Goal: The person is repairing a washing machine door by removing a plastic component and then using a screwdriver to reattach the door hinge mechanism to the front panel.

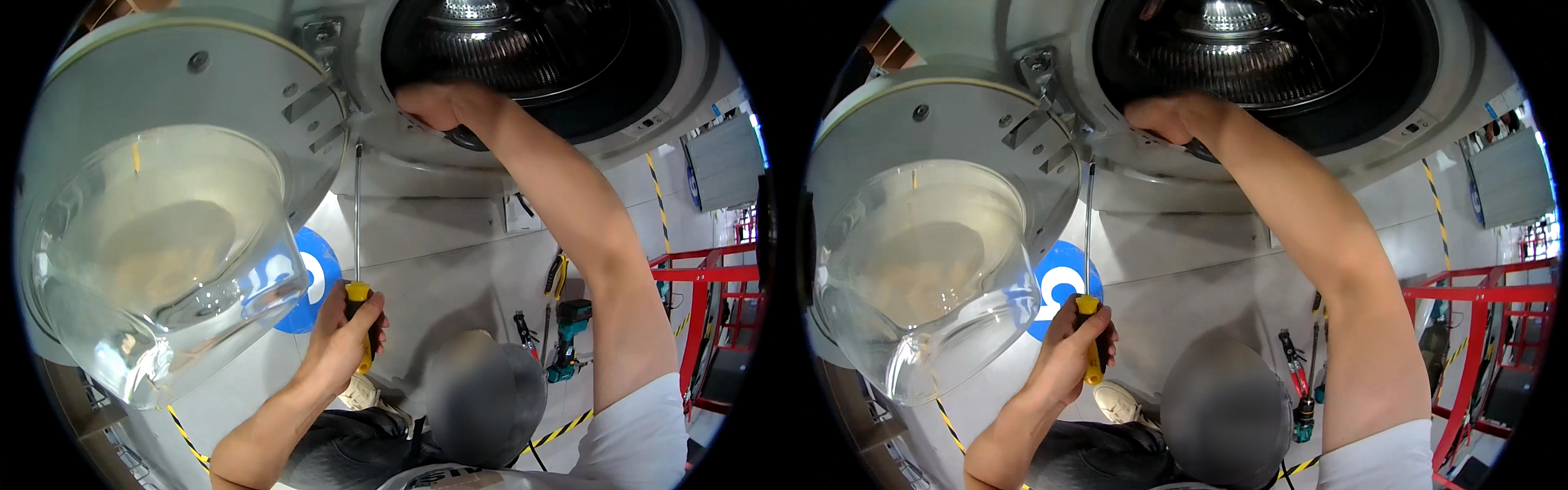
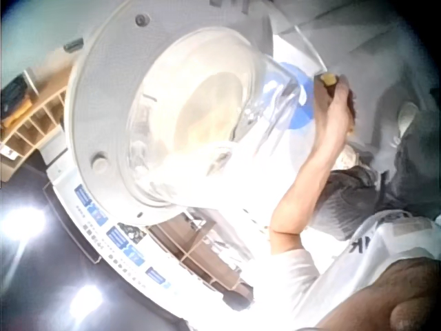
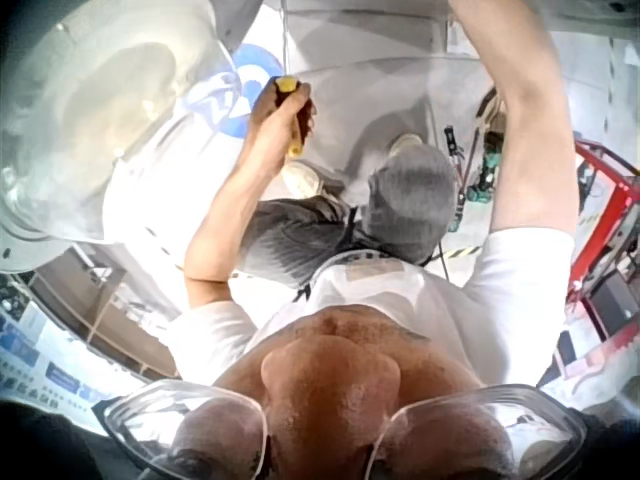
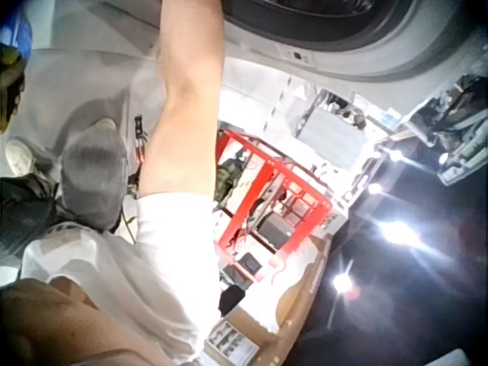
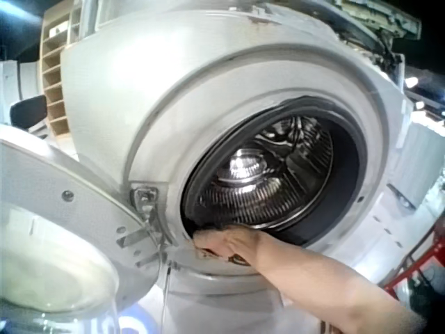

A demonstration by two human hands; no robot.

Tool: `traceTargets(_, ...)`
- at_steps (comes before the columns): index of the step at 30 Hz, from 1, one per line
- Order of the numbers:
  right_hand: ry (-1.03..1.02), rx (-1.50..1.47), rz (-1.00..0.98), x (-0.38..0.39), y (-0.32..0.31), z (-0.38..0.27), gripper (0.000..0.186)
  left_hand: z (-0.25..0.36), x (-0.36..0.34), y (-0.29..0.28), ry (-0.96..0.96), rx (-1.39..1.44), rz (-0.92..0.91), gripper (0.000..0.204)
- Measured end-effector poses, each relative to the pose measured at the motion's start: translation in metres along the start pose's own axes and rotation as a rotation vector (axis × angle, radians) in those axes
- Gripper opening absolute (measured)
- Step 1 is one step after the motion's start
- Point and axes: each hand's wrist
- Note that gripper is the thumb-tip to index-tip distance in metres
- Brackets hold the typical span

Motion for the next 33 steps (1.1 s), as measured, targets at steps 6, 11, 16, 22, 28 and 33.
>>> traceTargets(6, -0.021, 0.196, 0.004, -0.012, 0.006, -0.001, 0.035, -0.009, 0.006, -0.005, -0.046, -0.035, -0.033, 0.025)
traceTargets(11, -0.039, 0.303, -0.013, -0.024, 0.007, 0.001, 0.033, -0.018, 0.007, -0.011, -0.074, -0.067, -0.102, 0.026)
traceTargets(16, -0.068, 0.378, -0.04, -0.031, 0.015, 0.004, 0.032, -0.017, 0.005, -0.007, -0.119, -0.098, -0.142, 0.026)
traceTargets(22, -0.112, 0.423, -0.081, -0.041, 0.017, 0.01, 0.031, -0.018, -0.006, -0.007, -0.156, -0.141, -0.195, 0.027)
traceTargets(28, -0.166, 0.437, -0.101, -0.046, 0.025, 0.008, 0.03, -0.016, -0.021, -0.01, -0.188, -0.07, -0.184, 0.028)
traceTargets(33, -0.207, 0.417, -0.082, -0.041, 0.026, 0.008, 0.029, -0.018, -0.026, -0.01, -0.137, -0.071, -0.164, 0.024)
Point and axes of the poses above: each hand's wrist, its own x-axis away from the middle knuckle, its own y-axis out of the palm, z = x × y, and after that the axes turned 12 degrees about z, right-handed
